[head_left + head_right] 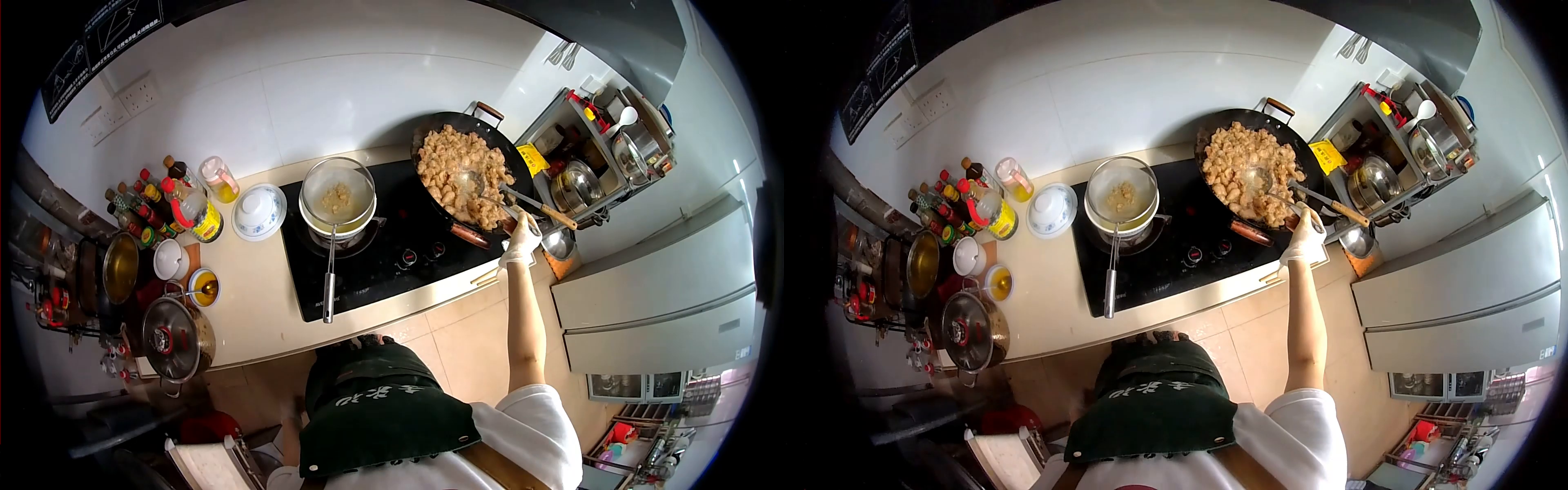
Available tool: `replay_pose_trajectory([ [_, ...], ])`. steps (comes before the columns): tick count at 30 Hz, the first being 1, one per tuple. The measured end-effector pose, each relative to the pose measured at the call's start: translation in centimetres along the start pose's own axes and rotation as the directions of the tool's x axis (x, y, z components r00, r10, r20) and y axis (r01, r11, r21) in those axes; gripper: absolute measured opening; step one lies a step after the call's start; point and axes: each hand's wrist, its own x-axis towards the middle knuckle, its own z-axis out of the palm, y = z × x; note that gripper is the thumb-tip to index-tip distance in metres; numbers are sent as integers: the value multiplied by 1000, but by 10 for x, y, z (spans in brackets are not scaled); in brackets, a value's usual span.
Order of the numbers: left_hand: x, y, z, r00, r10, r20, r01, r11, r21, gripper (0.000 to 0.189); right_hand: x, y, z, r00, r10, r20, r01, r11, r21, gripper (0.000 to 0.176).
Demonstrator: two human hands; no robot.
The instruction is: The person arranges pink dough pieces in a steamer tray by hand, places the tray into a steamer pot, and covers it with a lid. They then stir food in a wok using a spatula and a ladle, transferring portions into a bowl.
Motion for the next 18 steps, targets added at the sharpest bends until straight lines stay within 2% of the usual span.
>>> replay_pose_trajectory([
  [4,4,3,3,1000,-8,1,8,1000,-11,64,7,-3,-2,991,104,-84,-101,994,45,18],
  [7,7,2,7,1000,-7,-8,7,1000,-11,63,16,-2,-8,987,146,-71,-140,986,85,18],
  [11,15,-1,12,1000,-12,-16,12,1000,-4,61,13,-15,-3,984,140,-106,-130,987,90,18],
  [12,19,-2,13,1000,-16,-17,16,1000,-1,60,12,-16,-3,986,115,-118,-106,991,82,18],
  [15,29,-2,13,998,-40,-38,41,999,21,59,7,-18,-5,1000,12,11,-12,999,43,18],
  [17,23,-9,11,1000,-22,-21,22,1000,13,61,-7,-25,-2,993,-95,72,104,984,-142,17],
  [18,16,-11,7,1000,-8,-21,8,1000,20,62,-24,-38,1,955,-215,203,260,937,-233,16],
])
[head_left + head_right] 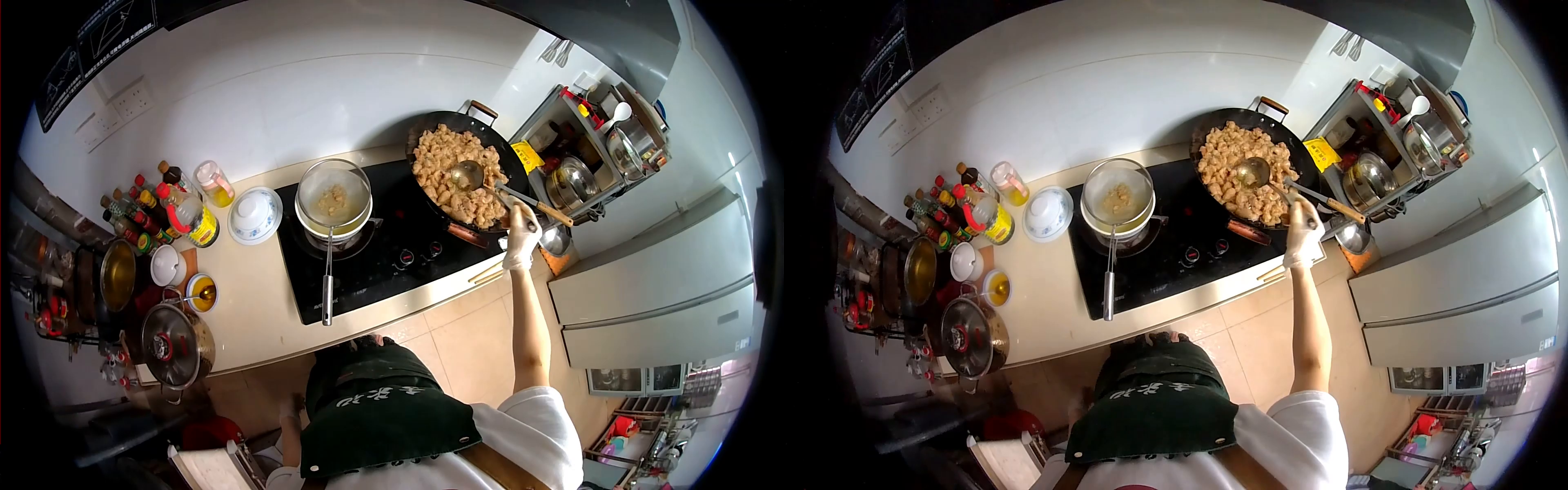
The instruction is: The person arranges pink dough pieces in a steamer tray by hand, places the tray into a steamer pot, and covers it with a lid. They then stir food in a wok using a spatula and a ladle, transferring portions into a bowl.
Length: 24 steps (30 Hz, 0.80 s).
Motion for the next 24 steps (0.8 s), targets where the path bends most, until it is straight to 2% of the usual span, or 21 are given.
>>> replay_pose_trajectory([
  [1,-5,-4,-3,1000,10,1,-10,1000,12,63,-9,-13,1,984,-141,113,153,983,-106,16],
  [2,-14,-6,-7,1000,15,4,-15,999,30,64,-9,-15,1,898,-369,241,430,854,-294,22],
  [3,-27,-12,-17,1000,25,1,-25,999,48,65,-14,-26,0,824,-445,352,549,781,-298,28],
  [5,-49,-20,-28,1000,28,1,-28,997,76,67,-16,-21,1,813,-464,352,575,734,-360,32],
  [6,-46,-18,-26,1000,19,-21,-17,995,98,68,-15,-19,5,892,-383,239,438,863,-252,28],
  [7,-25,-10,-14,1000,-1,-21,2,997,74,71,-13,-19,13,953,-297,67,304,922,-240,19],
  [8,0,0,1,1000,-20,-22,21,998,50,73,-3,-9,16,983,-174,-51,171,984,-58,16],
  [9,16,6,11,999,-40,-21,40,999,27,76,5,1,18,989,-26,-143,46,989,140,14],
  [10,15,6,10,999,-35,-17,35,999,33,77,4,-11,19,973,121,-196,-74,970,230,15],
  [13,-3,1,-3,1000,-20,-2,20,999,44,81,12,14,15,888,426,-173,-345,867,359,17],
  [15,-29,-6,-20,1000,-7,16,6,999,43,83,17,34,14,869,466,-166,-377,841,388,16],
  [22,-2,11,-2,979,-151,-138,146,988,-43,49,26,49,5,809,556,-190,-455,798,395,19],
  [23,3,15,3,937,-251,-242,240,968,-74,45,28,53,3,801,571,-179,-472,787,396,19],
  [24,13,21,11,840,-382,-386,360,924,-131,40,30,55,2,793,585,-168,-489,777,397,19],
])
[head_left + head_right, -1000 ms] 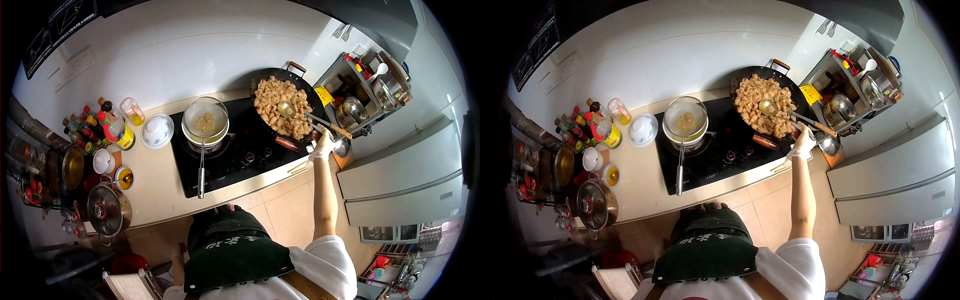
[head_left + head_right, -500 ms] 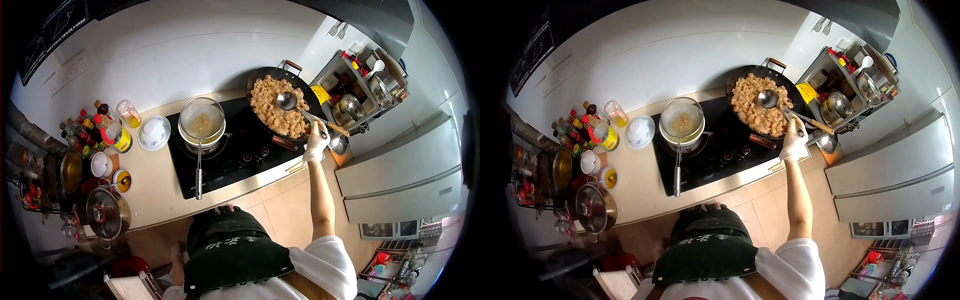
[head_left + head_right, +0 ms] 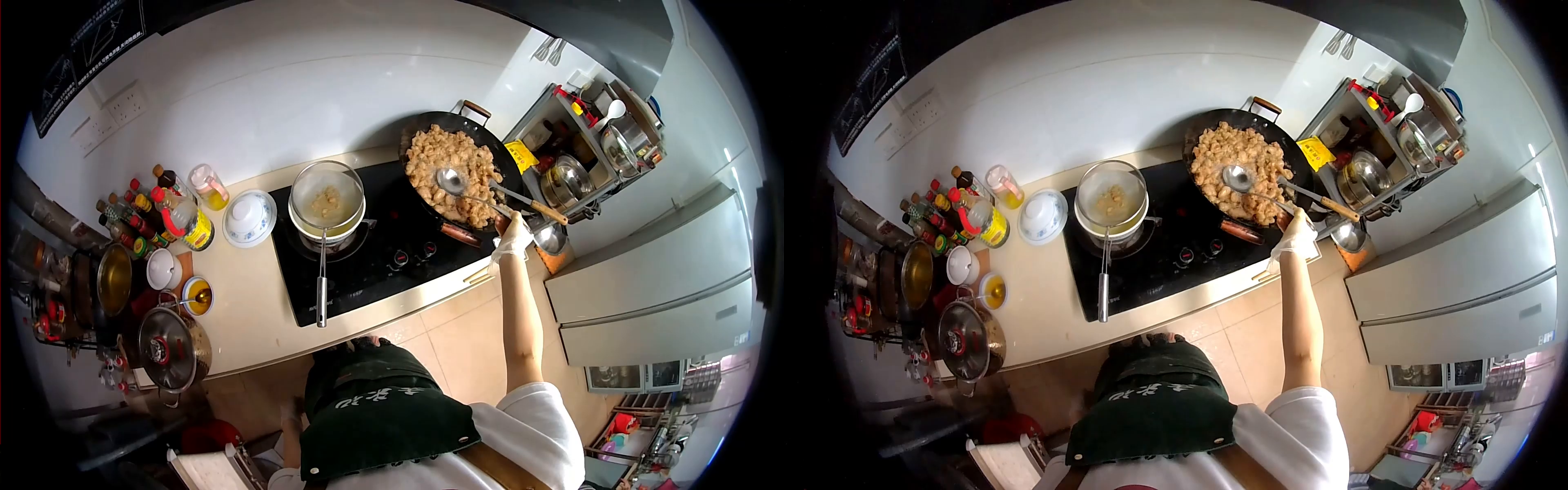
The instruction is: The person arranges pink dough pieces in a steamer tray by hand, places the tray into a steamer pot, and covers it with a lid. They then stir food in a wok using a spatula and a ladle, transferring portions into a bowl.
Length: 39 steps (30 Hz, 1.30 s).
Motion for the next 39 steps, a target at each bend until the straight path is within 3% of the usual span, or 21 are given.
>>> replay_pose_trajectory([
  [1,5,10,15,949,-209,-237,199,978,-68,37,1,0,0,1000,-7,-3,7,1000,5,19],
  [2,11,16,24,793,-390,-467,327,920,-214,34,1,1,0,1000,-14,-5,14,1000,10,19],
  [4,8,14,24,739,-577,-346,357,773,-525,30,3,4,-1,1000,-26,-11,27,1000,10,18],
  [6,4,19,24,863,-503,-39,357,662,-659,29,8,8,-2,999,-39,-19,39,999,1,18],
  [8,-4,16,14,894,-430,125,377,573,-728,27,10,11,-3,998,-62,-14,63,998,14,18],
  [16,-25,14,-9,857,-456,240,414,331,-848,24,-5,-1,5,995,-96,-32,96,995,-4,16],
  [19,-15,24,10,862,-399,313,456,339,-823,33,-4,0,6,996,-90,-25,90,996,-16,15],
  [21,-17,33,26,841,-385,381,515,350,-783,61,-10,-5,7,997,-79,-1,78,996,-49,15],
  [29,-2,5,5,918,-24,395,274,759,-591,55,-17,-4,9,982,-184,35,184,983,17,15],
  [39,-2,-10,-8,890,165,425,77,865,-496,49,-32,-14,8,976,-195,96,189,980,63,16],
])
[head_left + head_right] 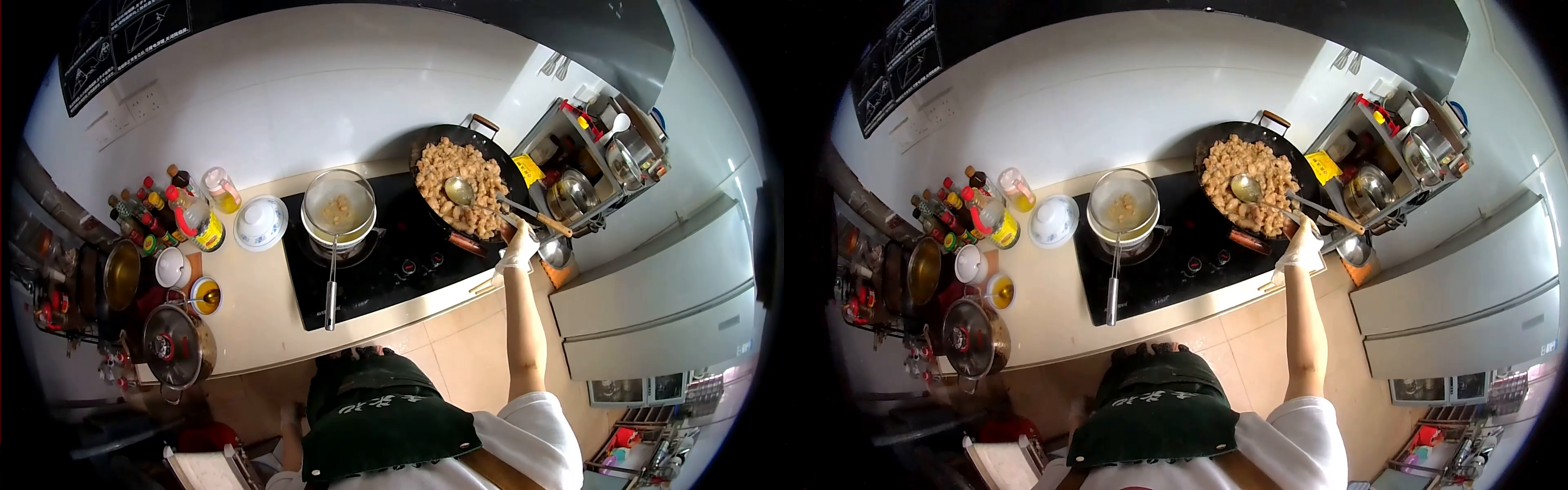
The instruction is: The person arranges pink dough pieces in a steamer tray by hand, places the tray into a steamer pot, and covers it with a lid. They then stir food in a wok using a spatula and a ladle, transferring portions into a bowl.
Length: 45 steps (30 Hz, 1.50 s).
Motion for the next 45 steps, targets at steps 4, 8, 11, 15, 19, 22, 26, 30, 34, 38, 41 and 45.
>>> replay_pose_trajectory([
  [4,-2,-3,-3,1000,12,24,-12,1000,-5,47,-5,-9,5,1000,9,-14,-10,1000,-30,16],
  [8,-6,-3,-3,999,-13,40,16,997,-78,46,-8,-6,5,999,30,15,-30,1000,-9,17],
  [11,-9,0,-4,998,45,45,-47,998,42,47,-9,-1,5,999,45,26,-45,999,-15,18],
  [15,-11,-2,-10,984,170,53,-177,907,382,50,-21,-12,13,997,62,38,-61,997,-44,18],
  [19,-20,-4,-14,956,286,62,-261,736,625,53,-30,-27,25,996,50,73,-44,996,-81,19],
  [22,-22,-3,-18,961,274,42,-231,704,671,53,-30,-34,32,989,-33,144,48,994,-102,20],
  [26,-22,11,-14,993,111,-33,-67,783,619,48,-42,-49,48,969,-99,228,119,990,-78,21],
  [30,-17,24,4,997,58,-50,-19,826,563,45,-68,-60,69,964,-55,261,67,997,-39,17],
  [34,-17,25,10,994,74,-79,-23,857,514,43,-92,-48,84,940,29,341,-25,1000,-16,16],
  [38,-18,22,10,988,89,-123,-20,880,475,40,-127,-33,96,896,208,391,-175,977,-120,16],
  [41,-14,23,19,984,78,-162,2,897,442,39,-146,-12,102,859,156,488,-143,988,-65,23],
  [45,-8,29,34,965,56,-255,51,917,395,37,-164,0,103,792,115,599,-21,987,-162,24],
])
